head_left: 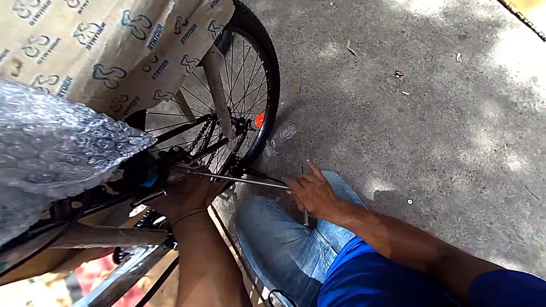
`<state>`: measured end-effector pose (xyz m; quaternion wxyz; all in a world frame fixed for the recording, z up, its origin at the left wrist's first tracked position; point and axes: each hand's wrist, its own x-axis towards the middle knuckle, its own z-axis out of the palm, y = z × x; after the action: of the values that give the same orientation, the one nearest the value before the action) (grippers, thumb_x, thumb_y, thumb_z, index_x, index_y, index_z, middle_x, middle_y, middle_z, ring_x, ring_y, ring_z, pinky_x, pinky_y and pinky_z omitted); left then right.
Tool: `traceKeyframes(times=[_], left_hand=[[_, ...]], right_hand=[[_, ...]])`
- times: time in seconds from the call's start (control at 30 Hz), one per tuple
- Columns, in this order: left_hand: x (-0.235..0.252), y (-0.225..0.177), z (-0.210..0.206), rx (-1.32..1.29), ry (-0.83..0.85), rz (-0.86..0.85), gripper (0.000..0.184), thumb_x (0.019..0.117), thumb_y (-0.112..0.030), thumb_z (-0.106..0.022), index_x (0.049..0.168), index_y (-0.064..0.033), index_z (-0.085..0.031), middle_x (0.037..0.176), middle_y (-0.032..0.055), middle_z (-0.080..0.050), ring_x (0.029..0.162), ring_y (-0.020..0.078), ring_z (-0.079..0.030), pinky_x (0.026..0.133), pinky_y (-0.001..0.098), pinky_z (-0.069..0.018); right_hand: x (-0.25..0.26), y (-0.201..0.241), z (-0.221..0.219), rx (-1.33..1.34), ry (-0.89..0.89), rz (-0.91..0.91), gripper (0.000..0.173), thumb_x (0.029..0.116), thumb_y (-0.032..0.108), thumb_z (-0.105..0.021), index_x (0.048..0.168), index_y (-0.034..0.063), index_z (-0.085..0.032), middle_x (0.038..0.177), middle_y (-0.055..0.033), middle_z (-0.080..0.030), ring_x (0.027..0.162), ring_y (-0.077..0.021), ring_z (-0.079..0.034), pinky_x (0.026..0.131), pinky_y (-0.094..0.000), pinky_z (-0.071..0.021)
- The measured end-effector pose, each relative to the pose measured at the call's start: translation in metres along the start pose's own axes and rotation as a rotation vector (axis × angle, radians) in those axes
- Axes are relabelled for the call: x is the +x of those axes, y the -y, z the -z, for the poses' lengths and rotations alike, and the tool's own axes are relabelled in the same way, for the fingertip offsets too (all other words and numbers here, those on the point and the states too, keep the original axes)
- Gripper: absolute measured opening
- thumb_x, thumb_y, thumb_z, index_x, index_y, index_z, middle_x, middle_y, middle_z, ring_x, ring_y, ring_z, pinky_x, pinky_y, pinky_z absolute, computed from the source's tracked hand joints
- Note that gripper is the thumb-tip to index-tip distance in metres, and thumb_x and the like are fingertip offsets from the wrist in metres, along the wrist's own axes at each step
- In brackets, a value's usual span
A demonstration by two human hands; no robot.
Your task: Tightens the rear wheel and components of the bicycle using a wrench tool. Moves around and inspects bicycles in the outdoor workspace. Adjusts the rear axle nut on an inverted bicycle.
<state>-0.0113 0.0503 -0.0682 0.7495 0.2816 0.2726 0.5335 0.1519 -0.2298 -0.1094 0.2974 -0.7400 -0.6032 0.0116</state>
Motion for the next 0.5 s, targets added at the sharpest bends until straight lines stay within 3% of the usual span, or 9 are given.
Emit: traceKeyframes(times=[0.1,0.17,0.2,0.23,0.3,0.33,0.4,0.47,0.5], left_hand=[[-0.006,0.001,-0.004,0.033,0.032,-0.016,0.050,0.1031,-0.054,-0.016,0.118,-0.0195,-0.050,0.110,-0.0005,-0.058,0.107,0.0144,-0.058,0.098,0.0462,-0.0480],[-0.006,0.003,-0.006,0.037,0.060,-0.015,0.047,0.1027,-0.054,-0.019,0.112,-0.0212,-0.052,0.102,-0.0025,-0.059,0.099,0.0122,-0.059,0.094,0.0435,-0.0495],[-0.004,0.003,-0.004,0.033,0.085,-0.013,0.050,0.1028,-0.056,-0.017,0.115,-0.0212,-0.051,0.106,-0.0021,-0.059,0.104,0.0127,-0.058,0.099,0.0449,-0.0478],[-0.002,0.004,-0.001,0.031,0.086,-0.004,0.055,0.1018,-0.059,-0.014,0.119,-0.0210,-0.050,0.112,-0.0011,-0.058,0.109,0.0142,-0.058,0.103,0.0474,-0.0459],[0.000,0.004,0.000,0.009,0.073,0.008,0.061,0.0997,-0.063,-0.012,0.122,-0.0209,-0.050,0.115,0.0008,-0.059,0.112,0.0165,-0.058,0.103,0.0512,-0.0454],[0.000,0.004,-0.002,0.009,0.076,0.002,0.061,0.0990,-0.064,-0.012,0.120,-0.0218,-0.051,0.112,0.0004,-0.059,0.109,0.0164,-0.058,0.100,0.0509,-0.0465],[-0.001,0.003,-0.002,0.007,0.116,-0.003,0.062,0.0987,-0.065,-0.013,0.119,-0.0232,-0.053,0.113,-0.0007,-0.060,0.109,0.0163,-0.058,0.099,0.0503,-0.0475],[-0.001,0.004,-0.006,0.001,0.118,-0.008,0.060,0.0999,-0.063,-0.014,0.120,-0.0219,-0.053,0.114,-0.0002,-0.060,0.110,0.0166,-0.059,0.100,0.0508,-0.0473],[-0.003,0.004,-0.007,-0.013,0.111,-0.011,0.059,0.1007,-0.061,-0.016,0.122,-0.0206,-0.052,0.116,0.0009,-0.061,0.113,0.0176,-0.059,0.103,0.0523,-0.0462]], right_hand=[[-0.009,0.018,-0.002,-0.088,0.066,0.003,0.035,0.1021,0.024,-0.053,0.135,0.0196,-0.063,0.090,-0.0046,-0.070,0.099,-0.0240,-0.069,0.124,-0.0638,-0.0212],[-0.011,0.017,-0.007,-0.152,0.104,-0.162,0.036,0.1050,0.041,-0.048,0.129,0.0210,-0.067,0.121,-0.0131,-0.066,0.125,-0.0329,-0.059,0.121,-0.0649,-0.0248],[-0.007,0.011,-0.006,-0.162,0.134,-0.276,0.048,0.1046,0.052,-0.044,0.131,0.0188,-0.066,0.141,-0.0163,-0.058,0.137,-0.0366,-0.050,0.118,-0.0630,-0.0309],[-0.002,0.004,-0.003,-0.147,0.153,-0.374,0.060,0.1030,0.061,-0.042,0.135,0.0157,-0.064,0.145,-0.0172,-0.055,0.135,-0.0374,-0.051,0.109,-0.0590,-0.0427],[0.005,-0.006,0.008,-0.042,0.222,-0.465,0.068,0.1010,0.067,-0.043,0.135,0.0111,-0.062,0.108,-0.0159,-0.069,0.097,-0.0354,-0.070,0.075,-0.0537,-0.0585],[0.008,-0.013,0.015,0.087,0.273,-0.436,0.061,0.1020,0.061,-0.047,0.129,0.0091,-0.062,0.090,-0.0145,-0.071,0.082,-0.0344,-0.072,0.067,-0.0540,-0.0583],[0.006,-0.025,0.024,0.407,0.313,-0.330,0.033,0.0955,0.032,-0.064,0.116,0.0061,-0.068,0.083,-0.0115,-0.070,0.074,-0.0286,-0.069,0.067,-0.0520,-0.0556],[0.003,-0.037,0.036,0.799,0.321,-0.355,0.043,0.0919,0.004,-0.067,0.134,0.0038,-0.064,0.106,-0.0133,-0.073,0.086,-0.0208,-0.072,0.081,-0.0424,-0.0609],[-0.003,-0.043,0.037,1.062,0.284,-0.350,0.046,0.0942,-0.004,-0.058,0.140,0.0004,-0.059,0.117,-0.0162,-0.071,0.092,-0.0200,-0.073,0.083,-0.0393,-0.0620]])
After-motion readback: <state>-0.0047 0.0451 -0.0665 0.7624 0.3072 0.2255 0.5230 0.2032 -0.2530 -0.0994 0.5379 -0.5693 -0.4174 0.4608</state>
